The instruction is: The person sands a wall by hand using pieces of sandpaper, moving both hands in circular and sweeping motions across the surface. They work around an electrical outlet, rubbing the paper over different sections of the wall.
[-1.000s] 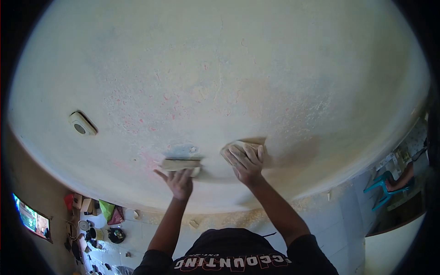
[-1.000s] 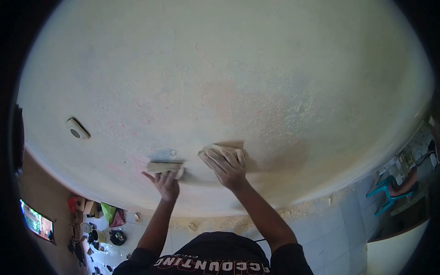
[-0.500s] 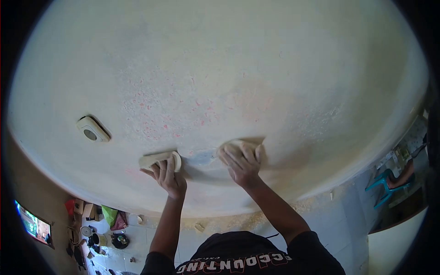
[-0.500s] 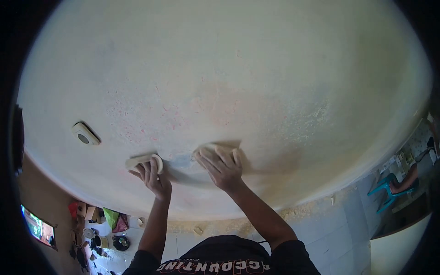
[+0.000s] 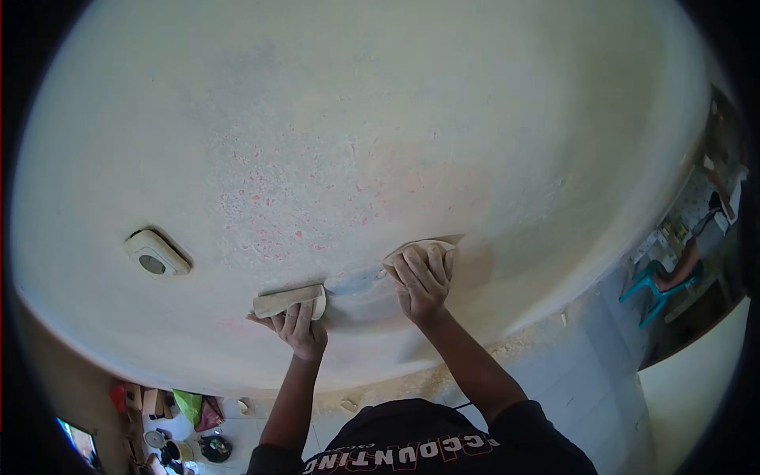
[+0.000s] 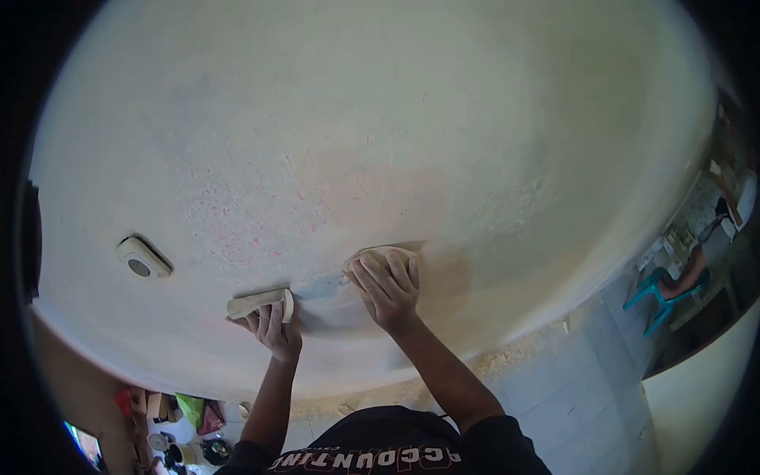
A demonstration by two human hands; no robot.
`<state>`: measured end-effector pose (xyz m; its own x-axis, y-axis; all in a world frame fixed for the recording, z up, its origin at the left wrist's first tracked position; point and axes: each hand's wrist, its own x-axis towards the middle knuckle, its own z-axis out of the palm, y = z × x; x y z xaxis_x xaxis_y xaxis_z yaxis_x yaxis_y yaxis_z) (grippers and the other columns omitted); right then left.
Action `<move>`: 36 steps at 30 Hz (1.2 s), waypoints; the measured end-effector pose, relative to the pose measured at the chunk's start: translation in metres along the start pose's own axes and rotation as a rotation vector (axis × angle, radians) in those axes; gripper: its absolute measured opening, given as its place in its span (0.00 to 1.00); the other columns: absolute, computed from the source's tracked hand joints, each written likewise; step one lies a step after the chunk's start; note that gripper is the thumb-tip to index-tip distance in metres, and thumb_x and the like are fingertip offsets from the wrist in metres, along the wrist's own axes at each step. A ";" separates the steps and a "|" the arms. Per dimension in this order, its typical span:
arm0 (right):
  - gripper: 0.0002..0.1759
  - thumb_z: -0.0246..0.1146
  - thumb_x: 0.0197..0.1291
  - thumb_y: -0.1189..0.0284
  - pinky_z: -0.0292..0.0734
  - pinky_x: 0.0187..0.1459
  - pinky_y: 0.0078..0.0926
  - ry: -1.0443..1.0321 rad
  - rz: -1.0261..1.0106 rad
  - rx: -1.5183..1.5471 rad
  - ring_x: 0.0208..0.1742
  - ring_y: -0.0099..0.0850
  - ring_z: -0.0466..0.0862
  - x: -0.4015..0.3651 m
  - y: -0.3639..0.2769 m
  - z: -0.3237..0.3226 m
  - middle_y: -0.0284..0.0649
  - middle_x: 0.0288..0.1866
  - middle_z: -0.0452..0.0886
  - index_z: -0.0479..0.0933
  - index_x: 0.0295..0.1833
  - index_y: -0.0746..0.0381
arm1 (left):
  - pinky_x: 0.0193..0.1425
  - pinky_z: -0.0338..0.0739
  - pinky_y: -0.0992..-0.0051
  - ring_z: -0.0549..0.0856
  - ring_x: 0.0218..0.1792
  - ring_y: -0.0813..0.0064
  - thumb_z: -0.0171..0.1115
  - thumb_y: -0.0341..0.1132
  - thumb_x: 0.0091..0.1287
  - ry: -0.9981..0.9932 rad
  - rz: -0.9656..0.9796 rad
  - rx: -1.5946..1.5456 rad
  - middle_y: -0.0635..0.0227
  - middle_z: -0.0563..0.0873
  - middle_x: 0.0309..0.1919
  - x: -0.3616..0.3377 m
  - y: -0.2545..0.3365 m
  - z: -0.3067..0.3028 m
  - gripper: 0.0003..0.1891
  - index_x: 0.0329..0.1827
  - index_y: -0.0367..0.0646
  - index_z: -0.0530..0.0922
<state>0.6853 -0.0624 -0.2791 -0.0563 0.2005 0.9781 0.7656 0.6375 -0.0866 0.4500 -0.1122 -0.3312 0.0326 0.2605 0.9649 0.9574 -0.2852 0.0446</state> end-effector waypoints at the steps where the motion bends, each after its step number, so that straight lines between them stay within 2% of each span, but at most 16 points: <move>1: 0.14 0.67 0.58 0.70 0.54 0.71 0.52 -0.017 0.020 0.017 0.68 0.41 0.71 -0.013 -0.001 0.001 0.29 0.55 0.84 0.86 0.50 0.53 | 0.72 0.23 0.32 0.54 0.76 0.35 0.50 0.28 0.65 0.002 0.005 -0.021 0.54 0.78 0.64 -0.003 -0.003 0.000 0.21 0.60 0.49 0.81; 4: 0.12 0.67 0.58 0.70 0.55 0.70 0.54 -0.067 0.047 0.008 0.67 0.44 0.72 -0.071 -0.002 0.009 0.34 0.54 0.84 0.86 0.48 0.55 | 0.72 0.22 0.32 0.56 0.76 0.36 0.50 0.27 0.63 -0.053 -0.015 0.000 0.54 0.80 0.63 -0.001 0.000 -0.006 0.22 0.59 0.49 0.81; 5: 0.12 0.67 0.58 0.70 0.55 0.70 0.54 -0.052 0.056 0.014 0.67 0.45 0.72 -0.074 0.000 0.012 0.34 0.53 0.84 0.86 0.48 0.55 | 0.72 0.21 0.32 0.59 0.74 0.39 0.51 0.27 0.61 -0.035 -0.035 -0.018 0.59 0.82 0.59 0.000 0.002 -0.005 0.21 0.56 0.49 0.83; 7: 0.12 0.66 0.58 0.69 0.56 0.69 0.55 -0.018 0.078 0.028 0.66 0.46 0.73 -0.048 -0.005 0.015 0.35 0.53 0.84 0.86 0.48 0.56 | 0.71 0.18 0.32 0.67 0.72 0.46 0.54 0.27 0.57 -0.004 -0.071 -0.052 0.67 0.88 0.52 0.003 0.003 -0.004 0.20 0.50 0.50 0.86; 10: 0.12 0.67 0.58 0.68 0.58 0.68 0.54 0.079 0.066 -0.054 0.65 0.46 0.74 0.021 -0.020 0.010 0.34 0.53 0.84 0.86 0.48 0.56 | 0.71 0.18 0.32 0.68 0.71 0.48 0.54 0.27 0.57 0.005 -0.051 -0.085 0.68 0.88 0.52 -0.003 -0.002 -0.001 0.20 0.51 0.52 0.86; 13: 0.13 0.66 0.58 0.67 0.59 0.69 0.51 0.037 0.107 0.050 0.65 0.44 0.74 0.018 -0.028 0.007 0.33 0.54 0.84 0.86 0.49 0.55 | 0.71 0.18 0.31 0.70 0.70 0.50 0.54 0.27 0.56 0.021 -0.064 -0.064 0.69 0.88 0.51 -0.003 -0.001 0.000 0.21 0.51 0.53 0.86; 16: 0.13 0.66 0.59 0.67 0.59 0.69 0.50 -0.222 -0.001 0.071 0.64 0.42 0.75 -0.070 -0.022 0.013 0.34 0.54 0.84 0.86 0.50 0.55 | 0.71 0.18 0.31 0.69 0.71 0.48 0.55 0.27 0.55 -0.018 -0.077 -0.071 0.70 0.88 0.51 -0.004 -0.001 -0.001 0.21 0.51 0.54 0.86; 19: 0.13 0.64 0.60 0.68 0.58 0.70 0.51 -0.245 -0.125 0.072 0.65 0.41 0.76 -0.064 0.000 0.004 0.35 0.55 0.84 0.86 0.50 0.55 | 0.72 0.22 0.32 0.56 0.76 0.37 0.53 0.28 0.61 -0.060 0.033 -0.019 0.60 0.82 0.61 -0.010 -0.009 -0.001 0.23 0.60 0.51 0.81; 22: 0.13 0.63 0.61 0.67 0.57 0.70 0.53 0.023 -0.070 -0.022 0.66 0.41 0.75 -0.005 0.024 -0.002 0.35 0.56 0.84 0.86 0.49 0.55 | 0.72 0.22 0.33 0.54 0.76 0.36 0.52 0.28 0.63 -0.062 0.028 -0.039 0.58 0.79 0.64 -0.016 -0.013 0.002 0.22 0.61 0.50 0.81; 25: 0.14 0.54 0.68 0.68 0.54 0.71 0.57 0.063 0.074 -0.013 0.66 0.50 0.74 0.003 0.020 -0.006 0.45 0.51 0.84 0.84 0.48 0.59 | 0.72 0.23 0.33 0.54 0.76 0.35 0.51 0.28 0.65 -0.004 -0.026 -0.043 0.56 0.77 0.67 -0.009 -0.002 0.002 0.22 0.61 0.49 0.80; 26: 0.14 0.54 0.66 0.69 0.52 0.72 0.58 0.066 0.090 0.053 0.63 0.48 0.77 -0.020 0.018 0.000 0.46 0.52 0.84 0.84 0.48 0.60 | 0.73 0.24 0.33 0.54 0.76 0.34 0.51 0.28 0.65 -0.004 -0.038 -0.037 0.55 0.76 0.67 -0.009 0.001 0.001 0.21 0.61 0.48 0.80; 28: 0.11 0.64 0.61 0.68 0.52 0.73 0.54 -0.160 0.100 0.083 0.65 0.39 0.75 -0.088 0.016 0.004 0.33 0.55 0.85 0.86 0.47 0.55 | 0.73 0.25 0.33 0.53 0.76 0.34 0.51 0.29 0.66 0.010 -0.066 -0.024 0.53 0.74 0.68 -0.008 0.006 0.004 0.21 0.62 0.47 0.80; 31: 0.10 0.65 0.59 0.69 0.52 0.73 0.54 -0.332 0.014 0.005 0.64 0.37 0.75 -0.113 0.018 -0.006 0.30 0.53 0.85 0.86 0.47 0.53 | 0.73 0.26 0.33 0.54 0.76 0.34 0.50 0.29 0.67 0.035 -0.143 -0.021 0.51 0.73 0.69 -0.031 0.017 0.021 0.20 0.62 0.44 0.79; 32: 0.10 0.66 0.59 0.67 0.51 0.73 0.53 -0.204 -0.095 0.013 0.65 0.35 0.75 -0.100 0.039 -0.001 0.31 0.53 0.85 0.86 0.46 0.54 | 0.73 0.26 0.33 0.54 0.75 0.34 0.50 0.29 0.68 0.023 -0.149 0.013 0.50 0.73 0.68 -0.028 0.024 0.027 0.20 0.61 0.43 0.79; 34: 0.12 0.64 0.62 0.65 0.50 0.73 0.55 -0.030 0.095 0.116 0.66 0.40 0.75 -0.045 0.075 -0.011 0.34 0.54 0.84 0.86 0.46 0.58 | 0.73 0.26 0.33 0.55 0.75 0.35 0.49 0.29 0.68 -0.029 -0.156 0.087 0.48 0.73 0.68 -0.011 0.056 0.029 0.20 0.61 0.42 0.79; 36: 0.19 0.55 0.68 0.66 0.47 0.73 0.62 0.058 -0.010 0.004 0.65 0.59 0.73 0.019 0.092 -0.046 0.53 0.51 0.83 0.81 0.49 0.70 | 0.73 0.26 0.32 0.55 0.75 0.36 0.49 0.29 0.67 0.014 -0.179 0.038 0.48 0.74 0.67 0.009 0.089 0.044 0.19 0.59 0.41 0.80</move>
<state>0.7843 -0.0336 -0.2597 -0.0270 0.1504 0.9883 0.7625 0.6424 -0.0769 0.5487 -0.0943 -0.3298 -0.1429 0.2906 0.9461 0.9578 -0.2001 0.2061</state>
